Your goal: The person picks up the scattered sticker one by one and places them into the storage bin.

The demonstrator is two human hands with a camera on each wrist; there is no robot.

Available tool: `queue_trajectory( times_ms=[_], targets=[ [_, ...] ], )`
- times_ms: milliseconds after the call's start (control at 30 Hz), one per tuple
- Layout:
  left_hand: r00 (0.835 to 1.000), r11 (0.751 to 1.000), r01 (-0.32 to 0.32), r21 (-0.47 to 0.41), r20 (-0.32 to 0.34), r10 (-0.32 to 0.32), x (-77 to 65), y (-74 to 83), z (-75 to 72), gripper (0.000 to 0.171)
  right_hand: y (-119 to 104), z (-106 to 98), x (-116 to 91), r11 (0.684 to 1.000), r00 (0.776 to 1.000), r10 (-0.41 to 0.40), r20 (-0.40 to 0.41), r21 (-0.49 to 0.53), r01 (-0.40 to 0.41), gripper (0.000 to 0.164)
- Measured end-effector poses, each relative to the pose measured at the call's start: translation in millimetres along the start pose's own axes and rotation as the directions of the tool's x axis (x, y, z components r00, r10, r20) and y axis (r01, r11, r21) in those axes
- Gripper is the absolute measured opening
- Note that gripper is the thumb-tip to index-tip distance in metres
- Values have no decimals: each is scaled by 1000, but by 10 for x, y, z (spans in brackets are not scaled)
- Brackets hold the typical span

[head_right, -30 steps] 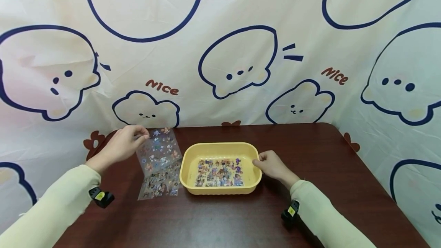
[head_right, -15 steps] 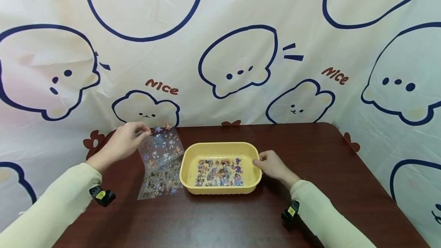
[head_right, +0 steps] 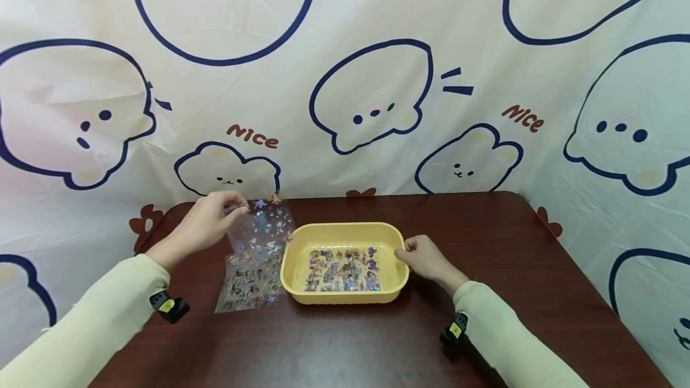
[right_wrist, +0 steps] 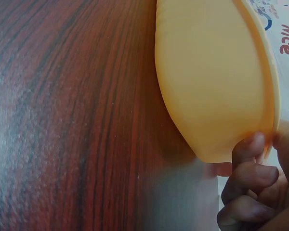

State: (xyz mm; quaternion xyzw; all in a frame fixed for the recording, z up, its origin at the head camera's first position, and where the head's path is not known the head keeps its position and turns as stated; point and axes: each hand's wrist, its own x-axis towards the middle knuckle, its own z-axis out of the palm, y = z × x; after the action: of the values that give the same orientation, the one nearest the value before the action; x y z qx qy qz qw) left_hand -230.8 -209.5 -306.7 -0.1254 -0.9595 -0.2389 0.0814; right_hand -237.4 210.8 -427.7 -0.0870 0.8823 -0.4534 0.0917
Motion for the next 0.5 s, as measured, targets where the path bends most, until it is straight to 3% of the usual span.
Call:
queue_trajectory(
  times_ms=[500],
  targets=[
    [999, 998, -39, -42, 22, 40, 41, 159, 80, 13, -21, -11, -5, 1000, 1000, 18, 6, -15, -18, 31]
  ],
)
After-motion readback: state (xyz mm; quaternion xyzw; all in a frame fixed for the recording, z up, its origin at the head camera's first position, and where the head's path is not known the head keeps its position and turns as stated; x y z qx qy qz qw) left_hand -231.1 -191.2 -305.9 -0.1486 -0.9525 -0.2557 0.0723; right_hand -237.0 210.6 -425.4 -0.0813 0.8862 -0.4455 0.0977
